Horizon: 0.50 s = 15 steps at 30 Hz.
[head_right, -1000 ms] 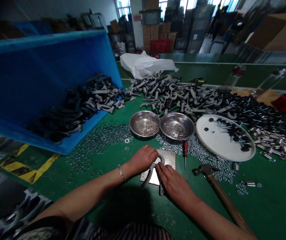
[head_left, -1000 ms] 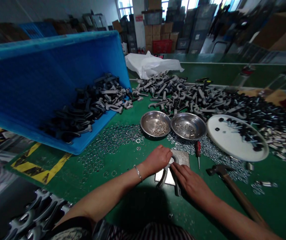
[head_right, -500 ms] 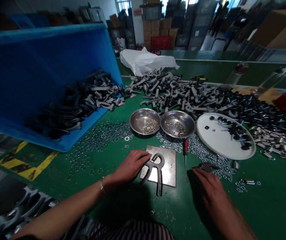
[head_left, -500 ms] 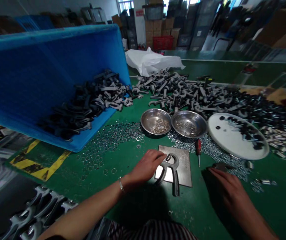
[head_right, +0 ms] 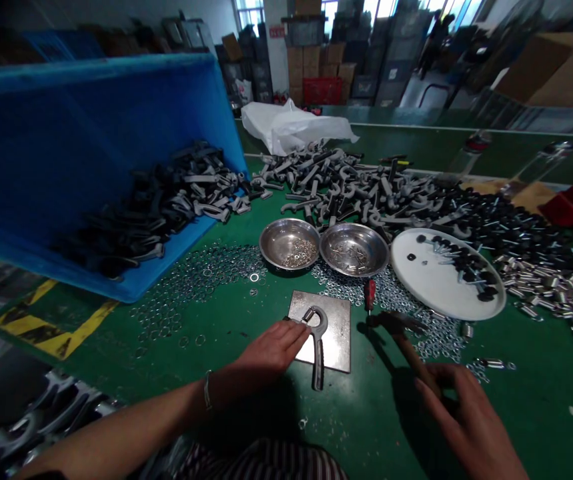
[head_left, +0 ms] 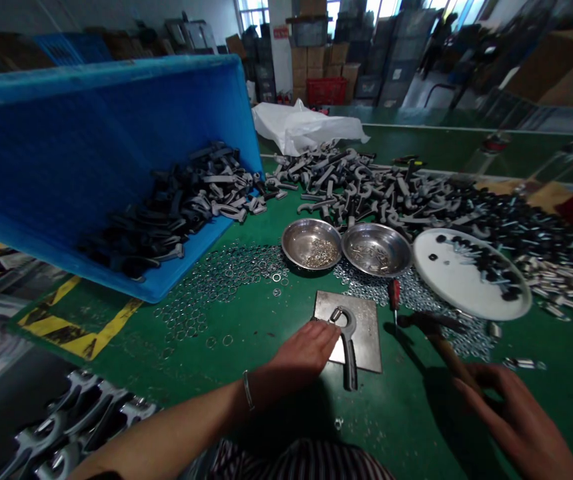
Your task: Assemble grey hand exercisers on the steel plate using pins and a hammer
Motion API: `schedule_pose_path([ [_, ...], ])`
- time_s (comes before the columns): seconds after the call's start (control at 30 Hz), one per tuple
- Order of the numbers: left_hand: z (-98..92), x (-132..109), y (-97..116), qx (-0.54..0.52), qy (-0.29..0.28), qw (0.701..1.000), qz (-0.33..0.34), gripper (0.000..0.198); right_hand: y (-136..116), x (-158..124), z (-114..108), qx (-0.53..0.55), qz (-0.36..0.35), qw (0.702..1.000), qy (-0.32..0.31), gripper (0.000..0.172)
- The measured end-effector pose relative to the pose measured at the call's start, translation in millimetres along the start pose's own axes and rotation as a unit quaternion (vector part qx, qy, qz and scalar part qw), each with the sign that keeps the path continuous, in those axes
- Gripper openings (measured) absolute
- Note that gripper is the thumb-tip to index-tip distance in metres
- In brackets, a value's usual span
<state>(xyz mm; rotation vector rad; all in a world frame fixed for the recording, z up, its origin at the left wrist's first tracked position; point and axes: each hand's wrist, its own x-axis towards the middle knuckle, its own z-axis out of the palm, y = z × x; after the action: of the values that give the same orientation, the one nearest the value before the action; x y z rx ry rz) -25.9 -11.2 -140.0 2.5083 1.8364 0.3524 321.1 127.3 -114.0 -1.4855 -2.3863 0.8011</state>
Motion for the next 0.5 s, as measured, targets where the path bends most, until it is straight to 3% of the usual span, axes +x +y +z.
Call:
schedule_pose_path([
  [0.13, -2.4, 8.1, 3.9, -0.018, -0.025, 0.999, -0.039, 0.034, -68.3, 18.0, 11.2, 0.062, -0.030, 0.986, -0.150, 0.041],
  [0.23, -5.3, 15.6, 5.6, -0.028, -0.036, 0.998, -0.040, 0.031, -100.9, 34.5, 20.4, 0.041, -0.066, 0.987, -0.141, 0.039],
  [0.3, -8.6, 19.8, 6.7, -0.040, -0.038, 0.998, -0.043, 0.030, -111.6, 45.5, 25.2, 0.004, -0.071, 0.988, -0.138, 0.036],
  [0.37, -12.9, 22.7, 7.7, -0.060, -0.051, 0.995, -0.060, 0.030, -116.2, 54.3, 26.7, -0.023, -0.070, 0.981, -0.177, 0.036],
  [0.43, -17.0, 22.9, 8.2, -0.082, -0.059, 0.992, -0.073, 0.028, -117.9, 56.9, 23.0, -0.011, -0.069, 0.973, -0.220, 0.039],
  [0.5, -20.2, 19.4, 8.0, -0.108, -0.032, 0.990, -0.090, 0.025, -118.5, 51.1, 15.4, 0.026, -0.070, 0.971, -0.228, 0.041],
])
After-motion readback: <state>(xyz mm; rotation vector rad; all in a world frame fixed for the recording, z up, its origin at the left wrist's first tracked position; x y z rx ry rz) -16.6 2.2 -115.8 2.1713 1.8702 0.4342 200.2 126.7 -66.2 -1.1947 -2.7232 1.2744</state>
